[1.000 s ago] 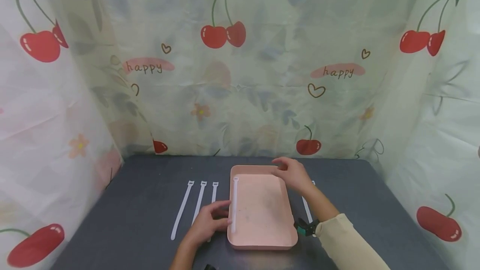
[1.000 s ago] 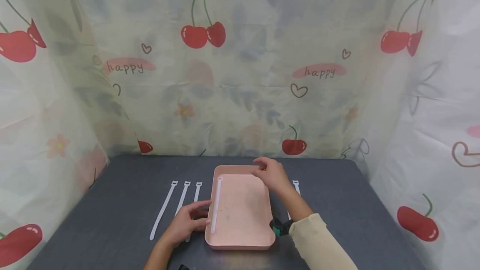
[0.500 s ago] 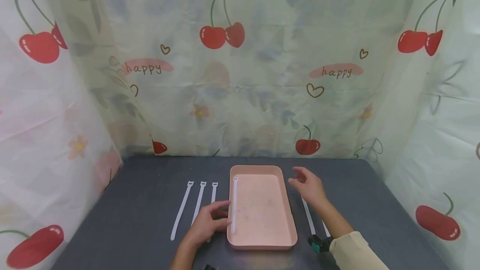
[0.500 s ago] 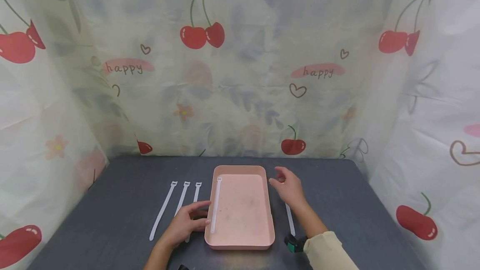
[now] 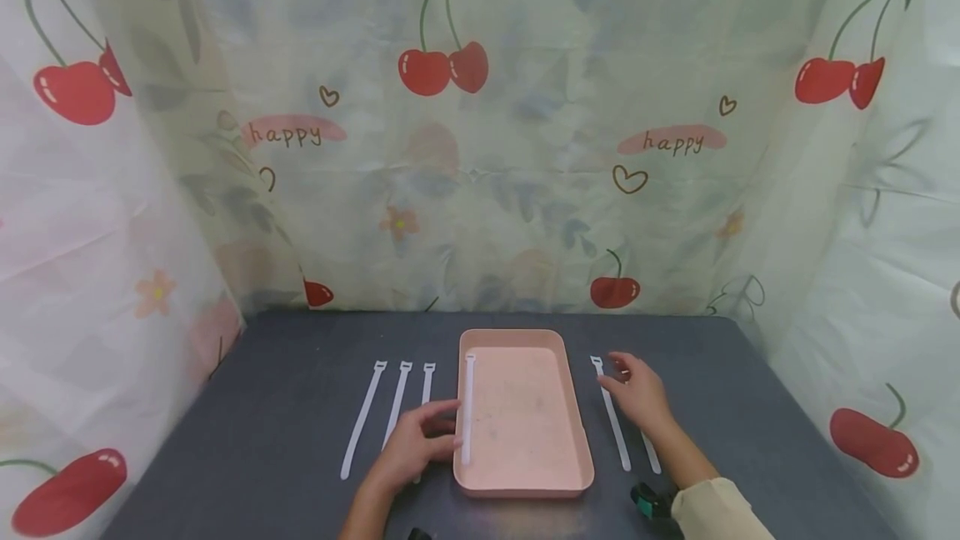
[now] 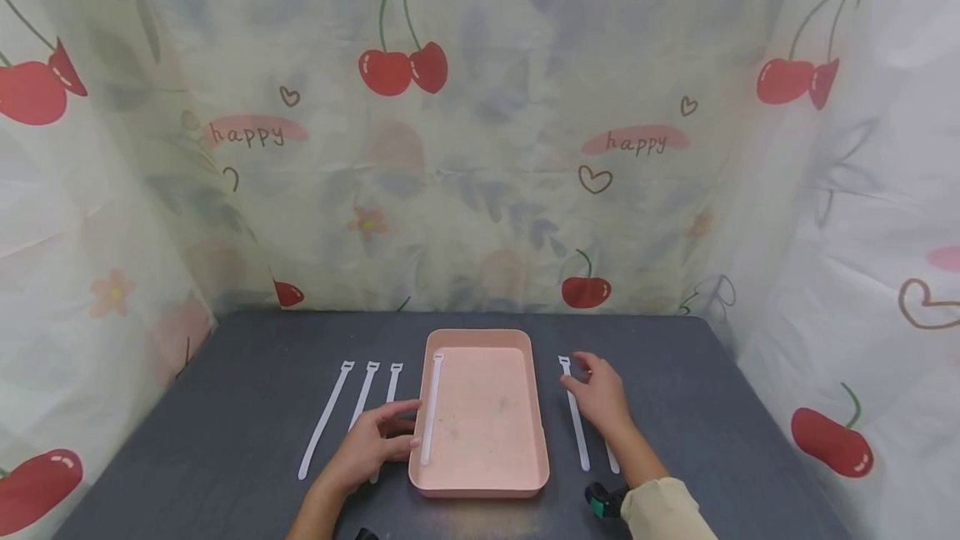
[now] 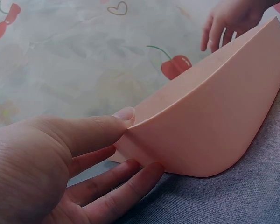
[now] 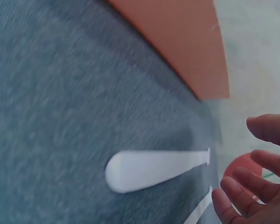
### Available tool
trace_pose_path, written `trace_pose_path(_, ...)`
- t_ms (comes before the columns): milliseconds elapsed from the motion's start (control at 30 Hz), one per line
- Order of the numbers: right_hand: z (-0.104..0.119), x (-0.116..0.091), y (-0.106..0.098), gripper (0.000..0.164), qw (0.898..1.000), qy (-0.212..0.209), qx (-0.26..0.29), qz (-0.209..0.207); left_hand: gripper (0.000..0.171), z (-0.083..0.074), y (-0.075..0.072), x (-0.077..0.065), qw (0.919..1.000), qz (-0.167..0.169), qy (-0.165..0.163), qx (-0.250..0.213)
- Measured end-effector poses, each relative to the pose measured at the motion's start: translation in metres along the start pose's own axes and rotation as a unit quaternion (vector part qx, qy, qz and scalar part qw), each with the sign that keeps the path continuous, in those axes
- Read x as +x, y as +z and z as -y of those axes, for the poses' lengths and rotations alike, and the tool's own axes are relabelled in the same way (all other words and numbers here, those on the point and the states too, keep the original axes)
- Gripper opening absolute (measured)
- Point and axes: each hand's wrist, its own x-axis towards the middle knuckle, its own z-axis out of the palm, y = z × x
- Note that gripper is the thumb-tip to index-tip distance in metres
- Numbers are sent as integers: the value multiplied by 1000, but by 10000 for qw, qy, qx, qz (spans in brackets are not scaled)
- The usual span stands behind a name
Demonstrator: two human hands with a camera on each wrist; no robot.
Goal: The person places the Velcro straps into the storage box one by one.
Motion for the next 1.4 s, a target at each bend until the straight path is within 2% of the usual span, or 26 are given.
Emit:
trace_pose_path(167,-7,-1,-1,47,9999,99,-110,8,58,0,0,0,10000,12,33,-68)
trace_pose_path(500,-25,-1,-5,46,9988,182,-449,-22,57,1,0,2,9999,10,-102,-16)
trace_pose_path(733,-32,1,-8,44,9984,221,-527,-48,57,-3,0,0,10000,56,-30,-15)
trace_pose_path(900,-38,4,-14,40,9960,201,-868,-88,58,0,-1,1,9999,67,2,-78)
trace_pose_path(1133,-37,2,-19,39,9945,248,-1015,-23,58,0,0,2,9999,82,15,-137)
trace_pose_path(1400,-35,1,-16,40,9926,480,-1114,-16,58,2,-1,2,10000,47,20,-77)
